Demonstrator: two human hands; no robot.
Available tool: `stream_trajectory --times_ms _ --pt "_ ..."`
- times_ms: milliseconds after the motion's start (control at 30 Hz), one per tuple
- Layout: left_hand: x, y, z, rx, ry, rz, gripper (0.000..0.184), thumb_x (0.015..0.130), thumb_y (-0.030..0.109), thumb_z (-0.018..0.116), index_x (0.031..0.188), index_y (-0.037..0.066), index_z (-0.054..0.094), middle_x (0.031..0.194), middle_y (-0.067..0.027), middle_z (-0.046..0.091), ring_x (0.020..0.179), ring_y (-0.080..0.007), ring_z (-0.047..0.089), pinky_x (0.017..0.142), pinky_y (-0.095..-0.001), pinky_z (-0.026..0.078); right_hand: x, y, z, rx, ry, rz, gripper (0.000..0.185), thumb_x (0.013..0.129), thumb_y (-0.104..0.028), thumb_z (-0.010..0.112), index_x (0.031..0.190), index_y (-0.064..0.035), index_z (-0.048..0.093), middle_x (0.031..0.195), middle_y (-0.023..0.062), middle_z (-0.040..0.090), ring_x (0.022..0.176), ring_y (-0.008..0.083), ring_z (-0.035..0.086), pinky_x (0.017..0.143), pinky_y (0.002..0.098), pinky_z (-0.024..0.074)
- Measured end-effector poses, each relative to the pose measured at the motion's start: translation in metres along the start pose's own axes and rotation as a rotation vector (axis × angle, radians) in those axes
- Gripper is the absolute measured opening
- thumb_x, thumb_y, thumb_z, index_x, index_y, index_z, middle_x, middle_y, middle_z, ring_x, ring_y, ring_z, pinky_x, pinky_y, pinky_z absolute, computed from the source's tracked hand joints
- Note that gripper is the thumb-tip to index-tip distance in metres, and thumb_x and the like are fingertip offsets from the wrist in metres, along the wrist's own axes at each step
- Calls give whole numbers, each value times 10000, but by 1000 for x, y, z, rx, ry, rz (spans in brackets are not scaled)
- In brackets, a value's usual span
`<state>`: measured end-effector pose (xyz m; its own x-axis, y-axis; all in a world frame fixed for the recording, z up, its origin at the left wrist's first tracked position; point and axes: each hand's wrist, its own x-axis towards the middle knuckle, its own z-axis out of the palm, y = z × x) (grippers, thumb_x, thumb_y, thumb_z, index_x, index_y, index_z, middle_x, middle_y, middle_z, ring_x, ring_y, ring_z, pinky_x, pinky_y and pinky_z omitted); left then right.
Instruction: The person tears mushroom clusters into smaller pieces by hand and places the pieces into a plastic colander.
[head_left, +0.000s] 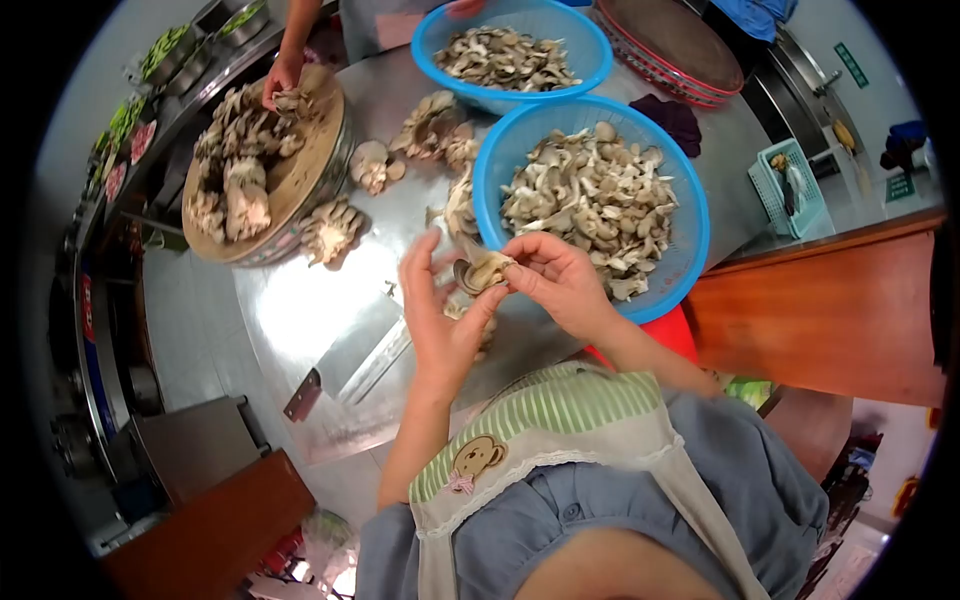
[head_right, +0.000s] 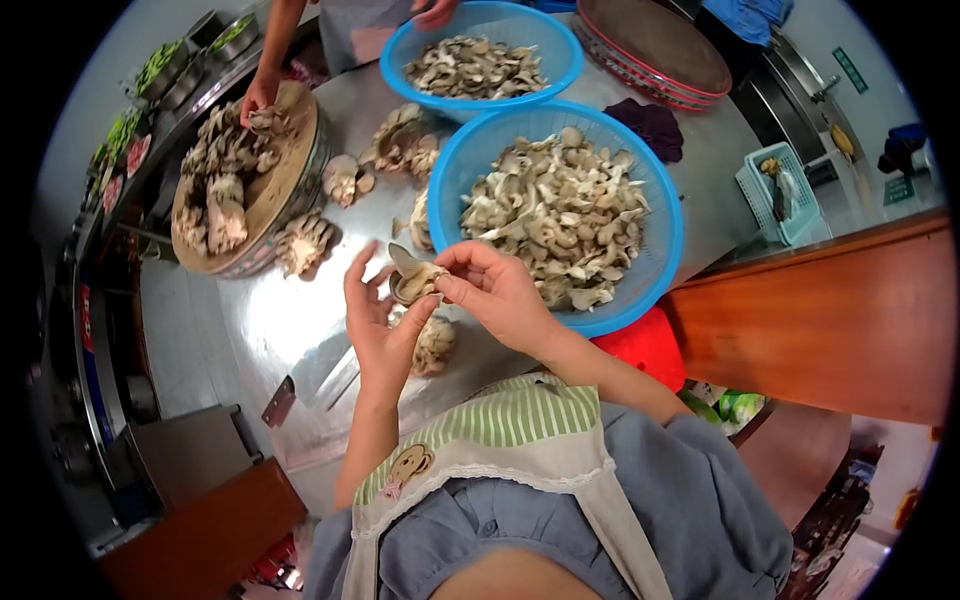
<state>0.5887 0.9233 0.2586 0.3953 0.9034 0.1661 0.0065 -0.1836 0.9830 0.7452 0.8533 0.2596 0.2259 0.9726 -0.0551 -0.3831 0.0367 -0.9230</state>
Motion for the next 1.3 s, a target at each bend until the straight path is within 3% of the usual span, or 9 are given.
stream_trajectory --times_ms 33,200,400,667,767,867,1033,1133,1300 --pt "3 -13 8 -341 -109 -139 627 819 29 798 1365 25 490 1331 -106 507 1102 -198 615 901 -327 542 -3 -4 -5 0 17 -15 243 981 -82 640 1193 16 574 1093 45 635 987 103 632 846 263 534" --pt "11 -21 44 -261 -229 -60 380 896 -29 710 1248 -13 566 1124 -60 654 1015 -125 620 899 -266 507 -11 -20 -43 -115 59 -23 273 946 -121 710 1163 -9 587 1062 20 638 949 79 615 831 246 522" --pt "19 -10 75 -367 -333 -147 333 915 -19 679 1233 -1 584 1093 -36 647 1009 -115 612 915 -263 494 -17 -32 -81 -27 109 92 208 978 -207 681 1102 -48 630 1012 -4 656 857 45 589 732 203 494" --pt "25 0 107 -464 -325 -220 314 918 23 695 1218 3 606 1057 -23 643 935 -93 598 840 -233 498 -18 -34 -100 4 146 91 245 995 -248 659 1153 -62 638 1037 -19 656 890 39 583 775 208 489" --pt "27 -9 110 -391 -333 -180 330 902 42 727 1209 5 611 1021 -9 636 883 -90 592 781 -229 492 -17 -37 -97 -17 176 22 257 997 -265 656 1158 -65 632 1039 -26 650 884 42 589 771 208 492" --pt "29 -15 107 -22 -338 -49 406 856 62 770 1221 15 599 994 -19 613 851 -111 610 744 -257 497 -18 -47 -96 -31 214 81 273 998 -264 654 1166 -51 620 1040 -22 647 880 50 604 768 204 496" --pt "26 2 115 259 -184 287 346 793 40 767 1111 38 631 976 -102 598 842 -248 627 719 -335 511 -14 -44 -101 -80 235 64 279 1010 -259 634 1165 -30 599 1011 19 652 867 69 626 762 224 523" --pt "30 9 122 253 -245 425 281 795 5 757 1043 41 629 913 -61 571 745 -154 563 654 -264 462 -13 -42 -101 -61 226 50 262 1016 -247 619 1162 -31 587 992 19 655 865 72 633 754 235 538" --pt "32 -2 117 198 -274 239 254 815 2 726 1040 50 618 945 -51 577 773 -156 568 676 -278 470 -10 -47 -100 48 275 33 226 1025 -217 597 1156 -33 582 994 17 661 873 74 644 767 239 548"
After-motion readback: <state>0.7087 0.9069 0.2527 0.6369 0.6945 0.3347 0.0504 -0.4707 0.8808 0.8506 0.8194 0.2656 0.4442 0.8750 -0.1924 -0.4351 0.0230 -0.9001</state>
